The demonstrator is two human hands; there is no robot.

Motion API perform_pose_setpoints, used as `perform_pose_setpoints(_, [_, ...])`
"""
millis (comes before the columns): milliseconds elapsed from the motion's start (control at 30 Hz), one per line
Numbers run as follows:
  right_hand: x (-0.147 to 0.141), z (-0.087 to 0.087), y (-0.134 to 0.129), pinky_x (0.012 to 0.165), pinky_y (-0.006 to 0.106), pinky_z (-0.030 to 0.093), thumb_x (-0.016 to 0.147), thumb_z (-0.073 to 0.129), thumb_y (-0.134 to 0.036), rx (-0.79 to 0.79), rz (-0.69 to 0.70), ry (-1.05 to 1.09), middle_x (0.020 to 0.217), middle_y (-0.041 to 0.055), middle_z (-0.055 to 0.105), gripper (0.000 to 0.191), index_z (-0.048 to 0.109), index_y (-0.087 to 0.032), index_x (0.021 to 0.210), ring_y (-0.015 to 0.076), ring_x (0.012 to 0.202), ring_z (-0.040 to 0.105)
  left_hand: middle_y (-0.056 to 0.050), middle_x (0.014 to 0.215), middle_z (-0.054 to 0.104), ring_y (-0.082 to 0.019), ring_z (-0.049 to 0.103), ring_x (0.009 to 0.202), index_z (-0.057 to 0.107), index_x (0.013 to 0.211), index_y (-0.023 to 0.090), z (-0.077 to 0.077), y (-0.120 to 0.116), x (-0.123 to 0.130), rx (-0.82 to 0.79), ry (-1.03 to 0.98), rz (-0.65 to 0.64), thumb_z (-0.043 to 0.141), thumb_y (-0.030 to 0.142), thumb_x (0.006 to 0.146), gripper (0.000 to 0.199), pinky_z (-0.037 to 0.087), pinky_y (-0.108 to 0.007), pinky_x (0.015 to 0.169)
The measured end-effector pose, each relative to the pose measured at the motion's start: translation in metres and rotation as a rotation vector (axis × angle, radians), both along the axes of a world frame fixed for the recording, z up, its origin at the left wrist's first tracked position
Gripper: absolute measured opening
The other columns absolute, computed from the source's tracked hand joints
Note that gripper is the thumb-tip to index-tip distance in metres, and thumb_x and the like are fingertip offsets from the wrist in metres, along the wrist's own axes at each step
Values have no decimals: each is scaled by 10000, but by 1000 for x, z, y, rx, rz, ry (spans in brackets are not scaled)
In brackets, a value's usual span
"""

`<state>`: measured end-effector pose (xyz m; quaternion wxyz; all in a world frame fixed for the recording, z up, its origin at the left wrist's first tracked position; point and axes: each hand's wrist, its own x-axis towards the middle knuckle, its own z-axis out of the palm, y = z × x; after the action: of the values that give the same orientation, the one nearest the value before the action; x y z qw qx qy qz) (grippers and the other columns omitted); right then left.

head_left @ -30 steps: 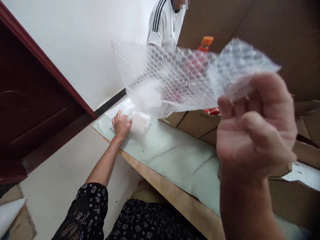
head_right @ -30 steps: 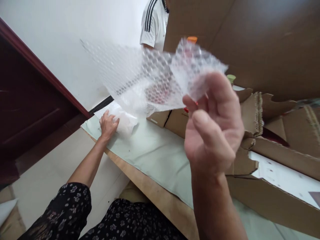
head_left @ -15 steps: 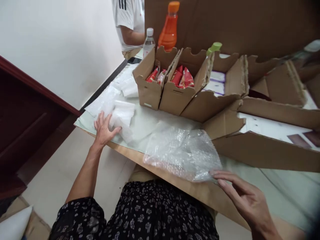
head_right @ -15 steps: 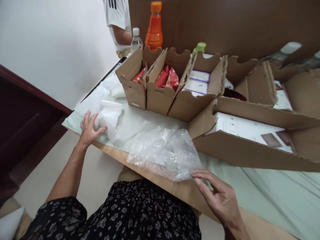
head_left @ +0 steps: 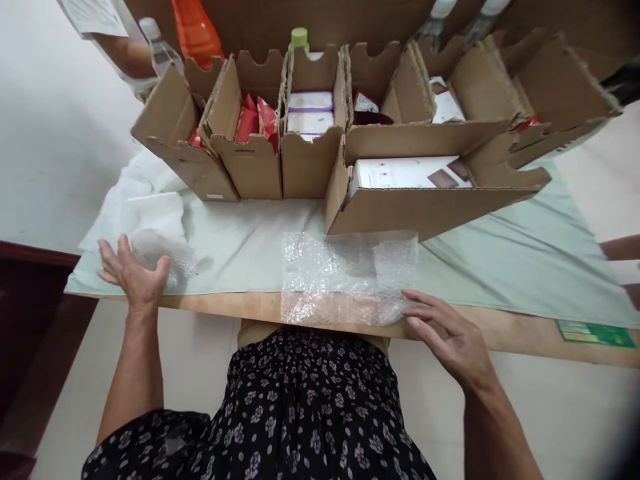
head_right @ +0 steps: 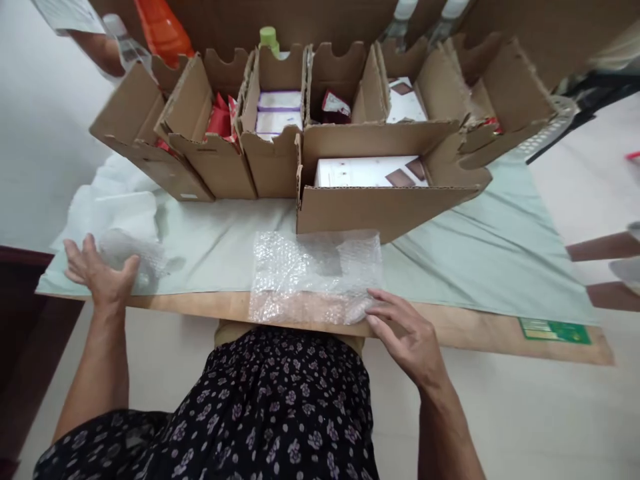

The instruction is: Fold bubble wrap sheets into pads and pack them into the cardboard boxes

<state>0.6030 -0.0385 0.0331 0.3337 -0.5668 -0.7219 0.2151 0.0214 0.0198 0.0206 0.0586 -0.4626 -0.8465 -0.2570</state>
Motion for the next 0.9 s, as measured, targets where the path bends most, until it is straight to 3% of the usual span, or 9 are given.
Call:
perform_pose_setpoints(167, [7, 22, -4, 1012, 553, 589, 961, 670, -390, 120, -154, -28, 1150, 86, 788, 148, 766, -278, 972, 304, 1068, 756, -255, 1766, 166, -502, 181, 1618, 309, 1595, 124, 3, -26, -2, 35, -2, -73, 720, 455, 803, 952, 73, -771, 1268])
perform_pose_setpoints(267, [-10, 22, 5, 1011, 534, 588, 943, 706, -427, 205, -159, -132, 1150, 107, 782, 232, 740, -252, 1091, 314, 1090, 744, -237, 1765, 174, -519, 157, 1617, 298, 1613, 121, 12, -38, 15, 167, 111, -146, 668, 552, 858, 945, 89, -748, 1283])
perform_pose_setpoints(367, [-35, 1, 17, 1016, 566, 563, 895, 711, -585, 158, -165, -375, 1348, 201, 708, 577, 676, -173, 1298, 385, 1197, 684, -198, 1768, 193, -481, 177, 1624, 322, 1622, 162, 20, -46, 65, 290, 242, -314, 658, 534, 898, 882, 138, -681, 1311])
perform_pose_setpoints(400, [-42, -7, 21, 997, 575, 561, 889, 695, -610, 120, -182, -451, 1388, 224, 682, 634, 660, -151, 1324, 401, 1195, 673, -176, 1770, 202, -457, 197, 1626, 344, 1618, 194, 20, -48, 89, 244, 226, -423, 664, 498, 911, 834, 168, -665, 1313])
perform_pose_setpoints(533, [-47, -29, 29, 956, 529, 570, 965, 571, -438, 62, -259, -470, 1297, 198, 740, 371, 732, -157, 1147, 356, 1097, 704, -131, 1719, 364, -414, 288, 1608, 528, 1518, 276, 11, -49, 184, -143, 70, -979, 699, 487, 922, 655, 201, -683, 1308])
perform_pose_setpoints(633, [-29, -27, 27, 925, 467, 598, 967, 520, -370, 15, -349, -239, 1120, 150, 805, 309, 765, -185, 1001, 291, 975, 750, -149, 1661, 467, -404, 348, 1581, 616, 1447, 253, 0, -42, 221, -301, 39, -1161, 686, 515, 946, 570, 213, -707, 1296])
perform_pose_setpoints(767, [16, -24, 16, 717, 365, 605, 879, 635, -495, -164, -496, 143, 876, 87, 810, 334, 776, -195, 914, 230, 743, 733, -159, 1636, 505, -392, 388, 1562, 642, 1416, 234, -5, -35, 219, -329, 39, -1144, 623, 494, 993, 497, 240, -718, 1280])
perform_pose_setpoints(900, [62, -20, -6, 660, 382, 578, 790, 696, -488, -200, -667, 171, 768, 76, 769, 291, 762, -205, 810, 242, 684, 697, -157, 1601, 547, -392, 419, 1545, 692, 1335, 234, -2, -35, 205, -319, 44, -1115, 619, 472, 990, 426, 248, -706, 1283])
